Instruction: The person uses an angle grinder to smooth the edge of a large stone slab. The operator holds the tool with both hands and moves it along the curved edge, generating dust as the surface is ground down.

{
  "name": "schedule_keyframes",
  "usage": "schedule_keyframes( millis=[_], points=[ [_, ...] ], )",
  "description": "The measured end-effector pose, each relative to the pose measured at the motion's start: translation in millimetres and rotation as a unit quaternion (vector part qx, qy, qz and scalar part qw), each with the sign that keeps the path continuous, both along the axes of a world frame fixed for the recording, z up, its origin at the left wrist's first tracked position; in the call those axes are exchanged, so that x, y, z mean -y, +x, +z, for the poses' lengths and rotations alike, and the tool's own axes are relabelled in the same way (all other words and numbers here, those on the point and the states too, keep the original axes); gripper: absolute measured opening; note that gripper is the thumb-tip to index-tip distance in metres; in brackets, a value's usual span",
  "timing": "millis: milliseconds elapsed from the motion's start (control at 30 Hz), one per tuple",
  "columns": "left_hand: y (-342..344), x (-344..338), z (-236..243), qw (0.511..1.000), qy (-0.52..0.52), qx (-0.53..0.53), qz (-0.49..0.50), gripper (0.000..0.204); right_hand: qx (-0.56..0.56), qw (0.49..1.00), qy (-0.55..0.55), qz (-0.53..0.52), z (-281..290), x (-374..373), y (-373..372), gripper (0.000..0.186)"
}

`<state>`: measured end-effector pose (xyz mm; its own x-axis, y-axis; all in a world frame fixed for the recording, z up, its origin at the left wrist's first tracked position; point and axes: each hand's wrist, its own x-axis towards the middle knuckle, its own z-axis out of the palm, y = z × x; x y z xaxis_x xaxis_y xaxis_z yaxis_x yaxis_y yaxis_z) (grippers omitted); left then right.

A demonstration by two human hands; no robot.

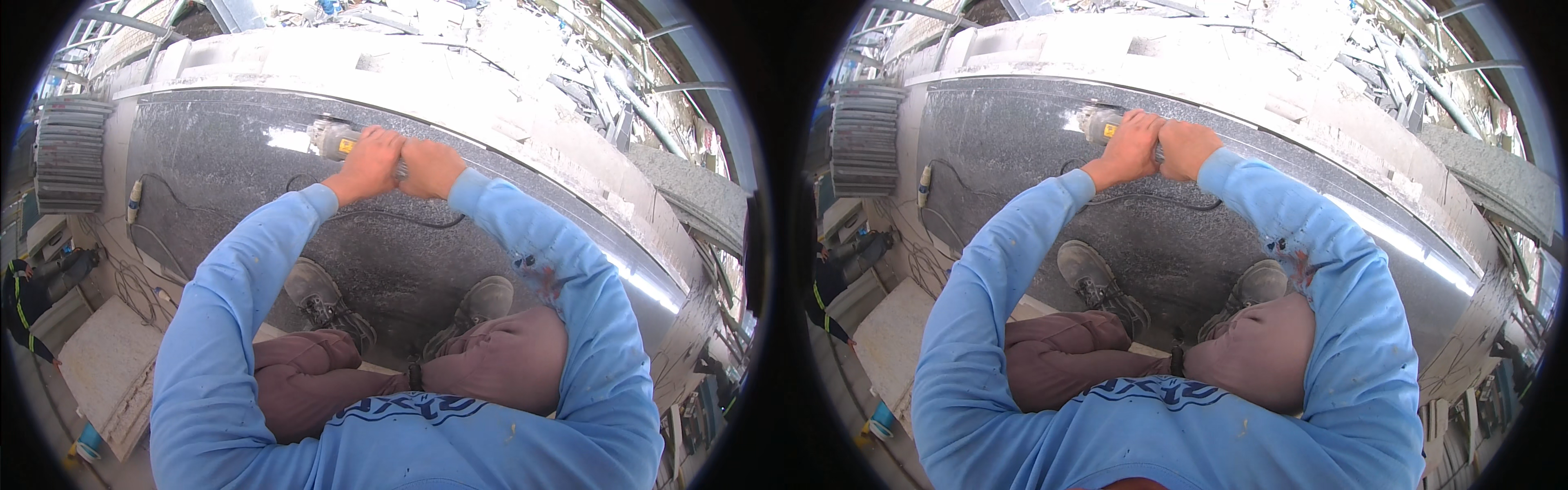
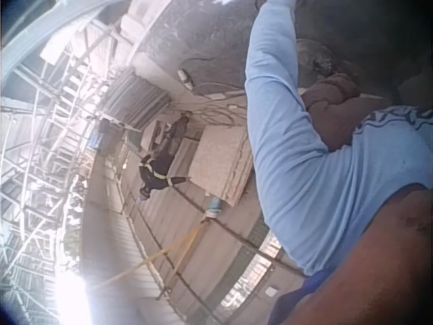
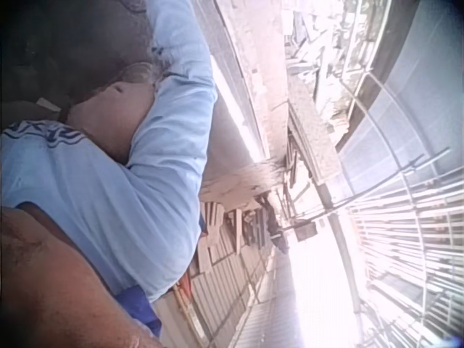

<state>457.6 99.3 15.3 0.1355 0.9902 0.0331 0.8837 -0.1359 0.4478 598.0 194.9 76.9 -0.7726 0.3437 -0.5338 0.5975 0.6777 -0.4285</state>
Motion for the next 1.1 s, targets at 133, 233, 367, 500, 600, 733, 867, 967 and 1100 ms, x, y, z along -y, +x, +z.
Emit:
schedule_keyframes(
  millis=[133, 233, 367, 500, 600, 733, 867, 967, 1100],
  points=[
    [-12.7, 2.0, -8.3, 1.000, 0.005, -0.001, 0.005, 0.058, -0.020, 1.000, -0.002, -0.010, -11.4, 1.4, -10.6, 0.034],
    [-22.7, 1.9, -11.1, 1.000, -0.014, -0.003, 0.002, 0.057, -0.024, 1.000, -0.009, 0.001, -20.6, 0.6, -20.9, 0.036],
    [-31.6, 1.9, -14.9, 1.000, -0.009, -0.016, 0.001, 0.059, -0.025, 1.000, 0.002, 0.002, -24.6, 1.7, -29.0, 0.036],
    [-27.1, 1.5, -10.8, 1.000, -0.001, -0.014, -0.002, 0.061, -0.014, 1.000, 0.002, 0.006, -17.4, 0.2, -25.7, 0.035],
    [-12.8, 0.8, -7.0, 1.000, 0.007, 0.002, 0.001, 0.063, 0.019, 1.000, -0.007, 0.008, -4.0, -1.5, -15.6, 0.034],
    [0.9, -0.4, -4.3, 1.000, 0.012, 0.004, -0.008, 0.064, 0.007, 1.000, 0.025, 0.007, -7.0, 0.6, 0.5, 0.033],
    [-0.5, -0.2, -4.8, 1.000, -0.002, -0.001, 0.003, 0.064, -0.002, 1.000, 0.016, -0.004, -6.2, 1.5, -1.7, 0.033],
    [-9.2, 1.2, -9.1, 1.000, 0.007, 0.005, 0.004, 0.064, -0.008, 1.000, 0.005, -0.005, -16.2, 1.4, -9.8, 0.032],
    [-20.1, 1.4, -12.3, 1.000, -0.009, -0.002, 0.005, 0.063, -0.019, 1.000, 0.001, -0.003, -25.0, 2.0, -19.6, 0.032]
  ],
)
